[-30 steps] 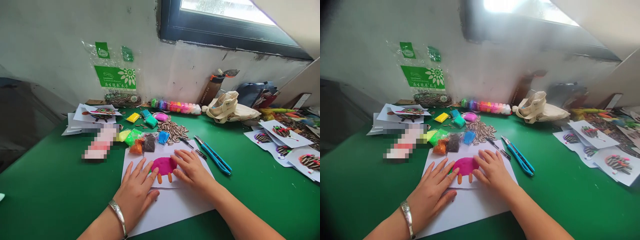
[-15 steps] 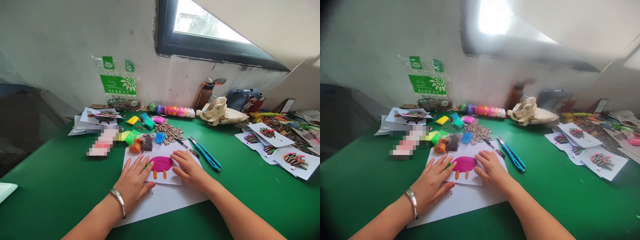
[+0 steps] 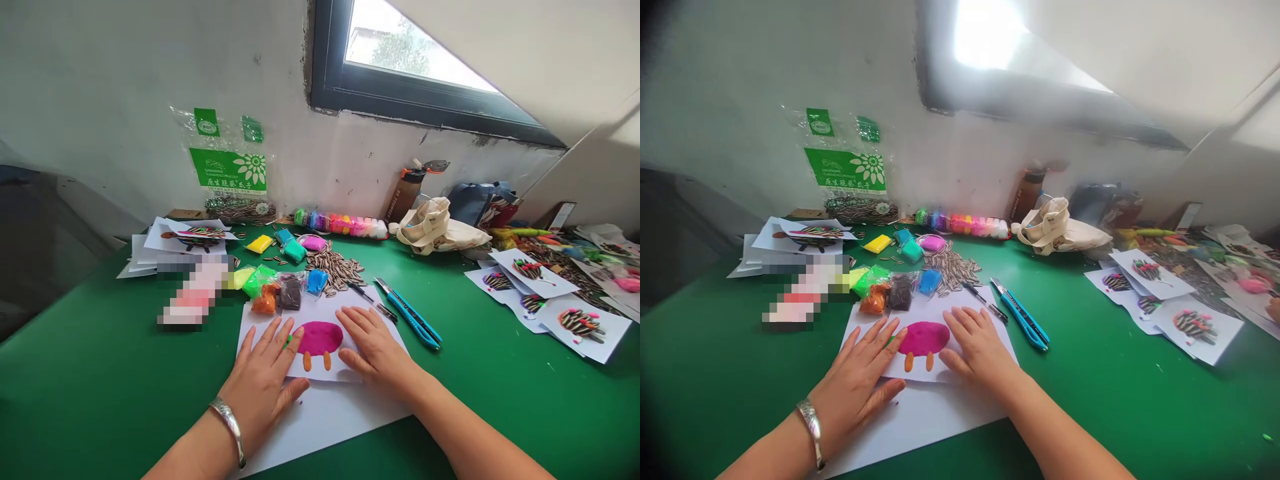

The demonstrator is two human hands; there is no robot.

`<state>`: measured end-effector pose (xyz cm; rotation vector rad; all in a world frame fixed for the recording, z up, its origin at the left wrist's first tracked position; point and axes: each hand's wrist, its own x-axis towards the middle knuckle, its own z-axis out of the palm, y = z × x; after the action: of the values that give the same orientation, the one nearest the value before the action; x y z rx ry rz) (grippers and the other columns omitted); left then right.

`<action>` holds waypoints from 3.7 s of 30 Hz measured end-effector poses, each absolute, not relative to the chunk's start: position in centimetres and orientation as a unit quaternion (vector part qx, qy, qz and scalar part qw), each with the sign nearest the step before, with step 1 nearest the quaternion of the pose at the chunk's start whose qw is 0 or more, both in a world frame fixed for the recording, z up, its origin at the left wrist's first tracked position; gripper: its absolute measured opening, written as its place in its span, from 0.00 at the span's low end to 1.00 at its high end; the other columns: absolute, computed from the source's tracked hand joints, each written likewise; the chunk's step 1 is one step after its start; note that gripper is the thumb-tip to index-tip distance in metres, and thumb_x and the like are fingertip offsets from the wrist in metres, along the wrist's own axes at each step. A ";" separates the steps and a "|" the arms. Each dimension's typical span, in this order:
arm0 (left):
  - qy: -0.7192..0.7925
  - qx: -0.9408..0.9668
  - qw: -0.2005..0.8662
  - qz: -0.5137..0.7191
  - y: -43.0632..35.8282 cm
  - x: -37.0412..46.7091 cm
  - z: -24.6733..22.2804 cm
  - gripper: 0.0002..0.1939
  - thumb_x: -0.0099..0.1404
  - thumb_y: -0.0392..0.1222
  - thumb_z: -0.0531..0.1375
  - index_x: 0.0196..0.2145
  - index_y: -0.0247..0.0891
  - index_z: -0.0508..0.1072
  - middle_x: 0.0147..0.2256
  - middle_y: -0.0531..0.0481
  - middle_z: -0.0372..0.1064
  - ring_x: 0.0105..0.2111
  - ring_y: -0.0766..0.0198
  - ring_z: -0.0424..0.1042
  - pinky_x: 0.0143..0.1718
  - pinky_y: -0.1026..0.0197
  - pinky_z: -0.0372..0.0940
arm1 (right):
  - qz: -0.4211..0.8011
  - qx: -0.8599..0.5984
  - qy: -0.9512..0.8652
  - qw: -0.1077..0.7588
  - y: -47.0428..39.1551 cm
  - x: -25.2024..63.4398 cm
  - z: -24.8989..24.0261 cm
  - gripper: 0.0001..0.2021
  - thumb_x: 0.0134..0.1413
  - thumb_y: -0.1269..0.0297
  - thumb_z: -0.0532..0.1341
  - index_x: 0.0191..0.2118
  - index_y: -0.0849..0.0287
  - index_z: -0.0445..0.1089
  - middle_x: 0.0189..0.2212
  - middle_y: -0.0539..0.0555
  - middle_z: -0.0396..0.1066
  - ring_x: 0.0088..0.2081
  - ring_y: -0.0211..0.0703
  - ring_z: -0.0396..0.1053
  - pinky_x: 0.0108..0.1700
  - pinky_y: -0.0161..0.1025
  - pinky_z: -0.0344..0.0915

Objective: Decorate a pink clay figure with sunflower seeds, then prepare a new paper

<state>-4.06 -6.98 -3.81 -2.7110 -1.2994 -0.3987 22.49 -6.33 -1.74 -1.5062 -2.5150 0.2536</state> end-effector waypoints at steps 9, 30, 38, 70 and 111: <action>-0.459 -0.884 0.032 -0.082 -6.8 -3.3 -3.6 0.30 0.66 0.56 0.52 0.62 0.43 0.57 0.61 0.45 0.56 0.61 0.47 0.55 0.60 0.40 0.44 | 0.143 -0.461 -0.875 0.042 -6.3 22.1 0.1 0.49 0.45 0.30 0.53 0.68 0.49 0.40 0.67 0.61 0.42 0.66 0.64 0.39 0.62 0.69 0.34; -0.407 -0.888 0.126 -0.174 -5.2 -1.9 -4.1 0.33 0.66 0.58 0.52 0.62 0.36 0.57 0.60 0.41 0.59 0.60 0.48 0.55 0.62 0.46 0.41 | 0.084 -0.433 -0.892 0.095 -4.4 22.5 -0.3 0.45 0.48 0.32 0.53 0.67 0.51 0.44 0.67 0.62 0.43 0.66 0.64 0.39 0.61 0.69 0.34; -0.437 -0.882 0.074 -0.158 -5.3 -3.7 -2.2 0.28 0.69 0.54 0.50 0.60 0.33 0.61 0.59 0.39 0.61 0.61 0.45 0.55 0.58 0.40 0.52 | 0.023 -0.418 -0.894 0.161 -5.3 21.9 -0.4 0.33 0.56 0.42 0.54 0.61 0.57 0.59 0.62 0.62 0.55 0.64 0.60 0.47 0.62 0.66 0.39; -0.421 -0.897 -0.037 -0.133 -4.8 -5.3 -2.0 0.20 0.66 0.44 0.56 0.55 0.42 0.67 0.56 0.45 0.66 0.58 0.50 0.60 0.58 0.41 0.56 | 0.094 -0.390 -0.909 0.112 -5.6 18.4 0.2 0.28 0.58 0.42 0.52 0.62 0.45 0.57 0.64 0.53 0.51 0.65 0.62 0.41 0.62 0.69 0.34; -0.434 -0.898 -0.061 -0.046 -4.6 -4.4 -0.3 0.20 0.66 0.42 0.56 0.55 0.37 0.67 0.57 0.42 0.64 0.58 0.45 0.61 0.55 0.34 0.59 | 0.042 -0.457 -0.882 0.105 -4.7 19.8 0.0 0.25 0.60 0.44 0.50 0.58 0.47 0.62 0.64 0.57 0.53 0.64 0.62 0.44 0.61 0.67 0.36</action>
<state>-4.43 -4.60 -0.33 -2.9346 -1.4189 -0.1492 19.83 -4.65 0.01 -1.3479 -2.5993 0.1226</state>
